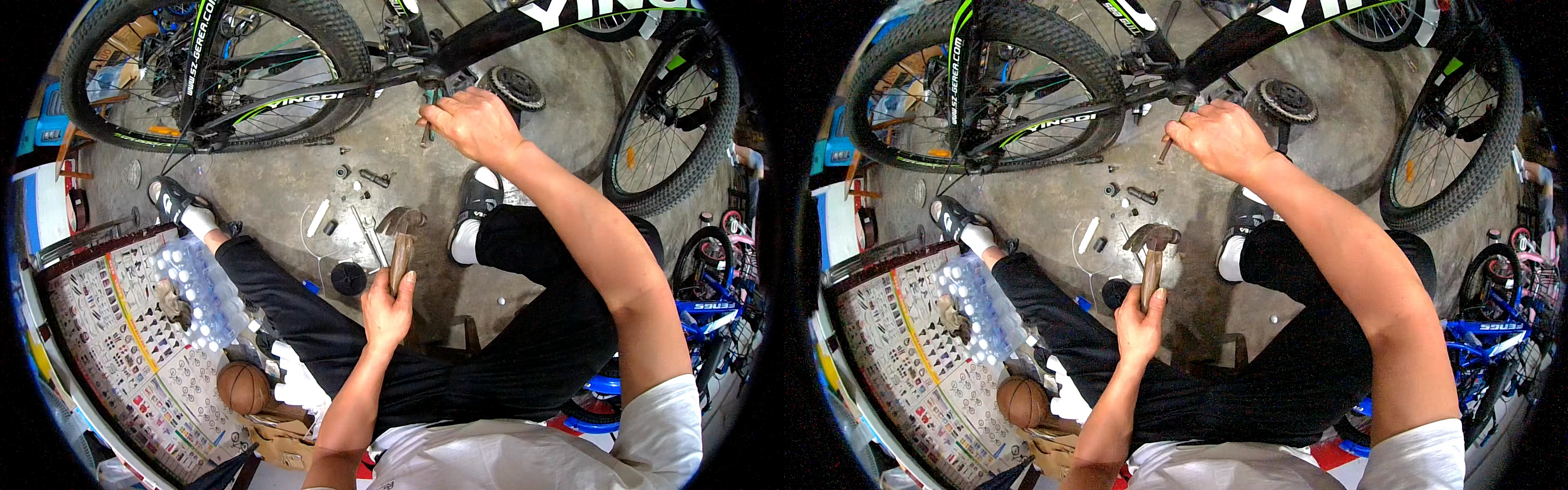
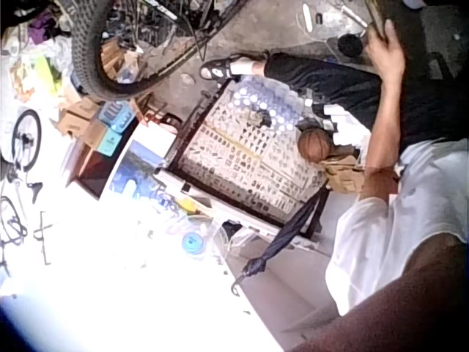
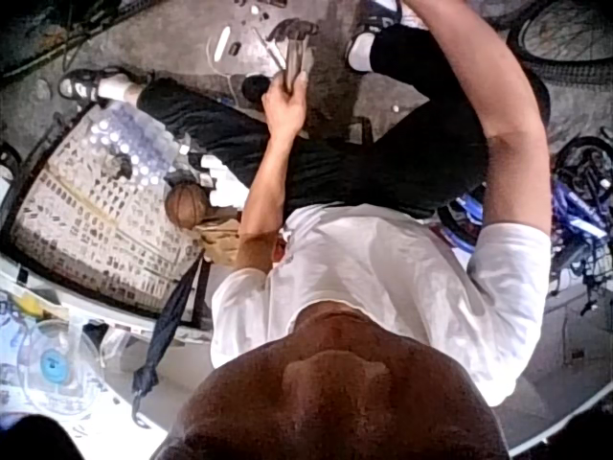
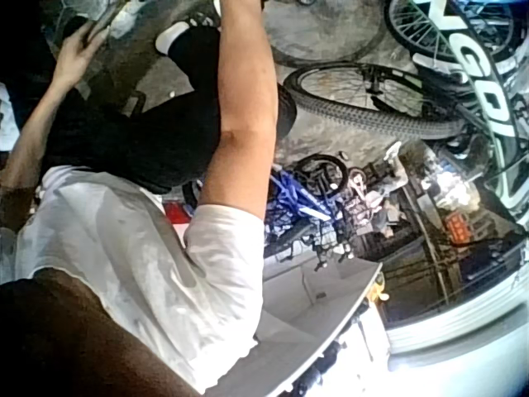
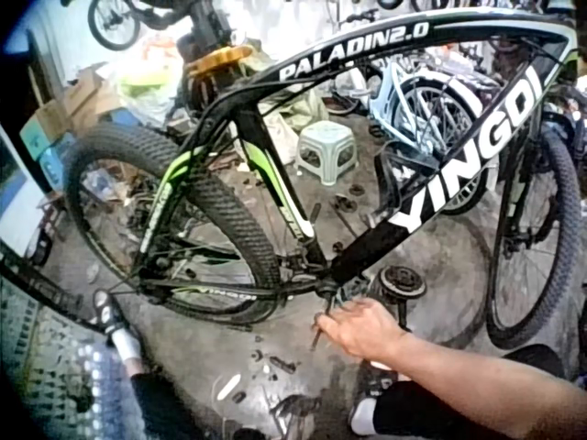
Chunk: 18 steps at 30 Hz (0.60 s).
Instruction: The person repairs the bottom bracket of a bicycle by inserting a metal pin and using a hammer to tap it into place.
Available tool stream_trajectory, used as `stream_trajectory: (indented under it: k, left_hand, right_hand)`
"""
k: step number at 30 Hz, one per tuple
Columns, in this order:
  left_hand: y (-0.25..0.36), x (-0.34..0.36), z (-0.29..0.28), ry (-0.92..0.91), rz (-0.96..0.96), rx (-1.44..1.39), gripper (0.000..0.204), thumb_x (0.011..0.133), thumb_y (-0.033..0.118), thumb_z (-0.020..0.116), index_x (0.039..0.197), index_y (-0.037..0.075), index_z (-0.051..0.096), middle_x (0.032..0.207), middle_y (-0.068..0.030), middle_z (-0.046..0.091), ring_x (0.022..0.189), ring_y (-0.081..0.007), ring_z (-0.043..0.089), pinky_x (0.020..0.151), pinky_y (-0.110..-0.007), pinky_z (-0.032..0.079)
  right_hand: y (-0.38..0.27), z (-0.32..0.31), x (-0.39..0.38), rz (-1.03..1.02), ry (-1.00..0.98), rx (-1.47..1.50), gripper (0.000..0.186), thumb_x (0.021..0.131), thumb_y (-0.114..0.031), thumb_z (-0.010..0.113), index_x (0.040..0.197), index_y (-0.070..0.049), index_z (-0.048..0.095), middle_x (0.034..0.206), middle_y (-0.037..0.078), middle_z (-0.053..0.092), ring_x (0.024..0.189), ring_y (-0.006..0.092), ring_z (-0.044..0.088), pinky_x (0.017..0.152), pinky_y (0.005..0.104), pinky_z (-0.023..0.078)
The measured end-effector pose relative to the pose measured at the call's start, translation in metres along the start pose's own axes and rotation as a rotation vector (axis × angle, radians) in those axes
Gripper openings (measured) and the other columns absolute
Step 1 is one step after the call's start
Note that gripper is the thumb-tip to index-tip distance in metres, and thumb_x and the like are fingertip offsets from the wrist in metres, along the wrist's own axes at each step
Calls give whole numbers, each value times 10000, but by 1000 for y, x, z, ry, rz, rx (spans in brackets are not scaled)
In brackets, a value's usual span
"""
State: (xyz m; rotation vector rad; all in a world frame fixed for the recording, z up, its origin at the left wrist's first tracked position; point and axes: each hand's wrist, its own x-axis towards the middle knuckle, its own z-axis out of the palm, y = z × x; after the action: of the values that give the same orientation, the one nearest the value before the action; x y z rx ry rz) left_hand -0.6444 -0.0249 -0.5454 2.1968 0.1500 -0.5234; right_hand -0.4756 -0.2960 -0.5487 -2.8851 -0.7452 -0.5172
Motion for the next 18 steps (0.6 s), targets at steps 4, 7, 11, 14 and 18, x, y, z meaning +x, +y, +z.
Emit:
stream_trajectory:
  k: [4, 7, 11, 14, 18]
  left_hand:
    - [5, 0, -3, -1, -1, 10, 406, 929, 369, 664, 879, -27, 589, 702, -268, 606, 729, -480, 629, 630, -492, 471]
    - [8, 1, -5, -36, -42, 23, 411, 931, 372, 662, 881, -30, 592, 702, -262, 607, 721, -474, 632, 630, -483, 476]
    - [10, 5, -9, -8, 2, -18, 419, 936, 386, 659, 913, -26, 591, 703, -250, 615, 722, -466, 642, 634, -470, 486]
    - [19, 13, -14, 45, 79, -11, 384, 940, 361, 663, 932, -17, 594, 713, -232, 629, 704, -433, 663, 628, -455, 496]
    - [45, 19, -28, 189, 301, -46, 271, 954, 224, 645, 1023, -36, 619, 742, -85, 657, 671, -127, 593, 620, -312, 487]
  right_hand:
    - [0, 0, 0, 41, -40, 32, 120, 849, -157, 566, 956, -140, 619, 795, 31, 649, 784, 220, 671, 733, 373, 519]
    - [-5, 0, -3, 87, -15, 42, 115, 845, -156, 575, 947, -139, 626, 803, 37, 647, 766, 232, 669, 721, 382, 518]
    - [-21, 8, 0, 273, 145, 87, 95, 860, -182, 635, 921, -109, 630, 787, 60, 637, 706, 265, 649, 662, 393, 508]
    - [-29, 16, 2, 379, 277, 125, 103, 862, -184, 681, 913, -105, 640, 779, 73, 633, 666, 302, 630, 616, 397, 505]
    - [-41, 19, 8, 531, 353, 123, 122, 830, -127, 675, 946, -130, 637, 797, 71, 627, 661, 305, 632, 626, 416, 523]
